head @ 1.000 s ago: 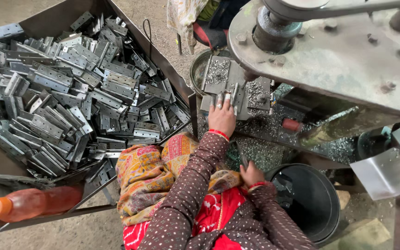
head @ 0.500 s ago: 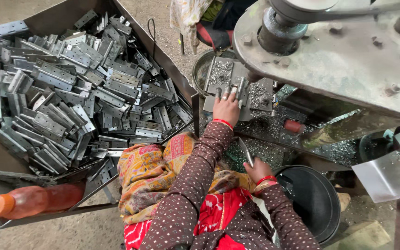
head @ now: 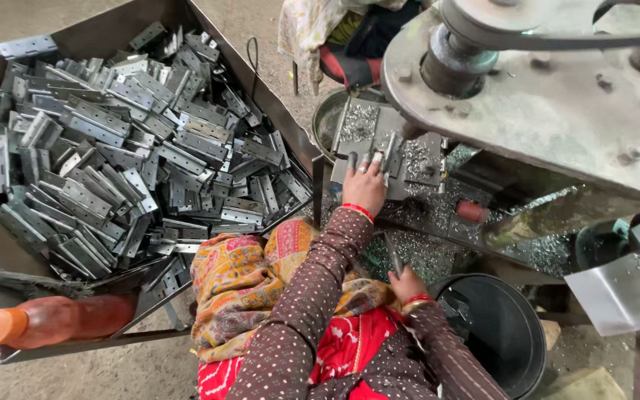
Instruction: The person picks up a metal bracket from a bin, positions it in a machine jig, and pulls a metal lever to operate the machine.
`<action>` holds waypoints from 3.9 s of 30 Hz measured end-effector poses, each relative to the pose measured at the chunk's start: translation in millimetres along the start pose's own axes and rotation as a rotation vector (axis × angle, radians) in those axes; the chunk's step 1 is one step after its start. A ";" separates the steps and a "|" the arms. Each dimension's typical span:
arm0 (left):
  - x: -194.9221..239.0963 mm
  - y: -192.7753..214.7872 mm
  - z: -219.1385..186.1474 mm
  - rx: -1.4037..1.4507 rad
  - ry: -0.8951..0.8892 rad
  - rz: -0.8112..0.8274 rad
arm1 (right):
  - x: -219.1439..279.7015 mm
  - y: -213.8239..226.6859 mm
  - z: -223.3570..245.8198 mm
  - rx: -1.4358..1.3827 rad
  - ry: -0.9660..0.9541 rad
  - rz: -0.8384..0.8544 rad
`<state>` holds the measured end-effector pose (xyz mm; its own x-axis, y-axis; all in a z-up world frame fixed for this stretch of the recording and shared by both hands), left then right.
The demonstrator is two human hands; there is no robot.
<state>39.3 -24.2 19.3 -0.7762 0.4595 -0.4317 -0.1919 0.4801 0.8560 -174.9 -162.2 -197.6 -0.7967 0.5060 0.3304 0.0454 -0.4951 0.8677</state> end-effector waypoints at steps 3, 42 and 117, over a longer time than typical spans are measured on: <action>-13.8 -16.7 2.4 -0.012 0.016 0.061 | -7.8 24.6 -10.1 0.012 0.020 0.117; -15.3 -9.6 10.5 0.043 0.024 0.047 | -11.9 21.3 -14.3 0.039 0.073 0.044; 148.8 85.3 340.6 -0.229 0.485 -0.070 | 11.5 78.9 22.9 0.075 -0.022 0.104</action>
<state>112.0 339.6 -68.8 -0.9348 0.0084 -0.3552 -0.3369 0.2966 0.8936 -166.7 -179.2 -116.8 -0.7721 0.4706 0.4271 0.1725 -0.4916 0.8536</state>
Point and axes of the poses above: each hand's wrist, its own x-axis away from the middle knuckle, its own y-axis out of the back of the hand, z = x × y, the point moved 5 cm from there along -x, towards the middle knuckle, and after that the axes turned 3 degrees about -z, right-handed, at the moved point
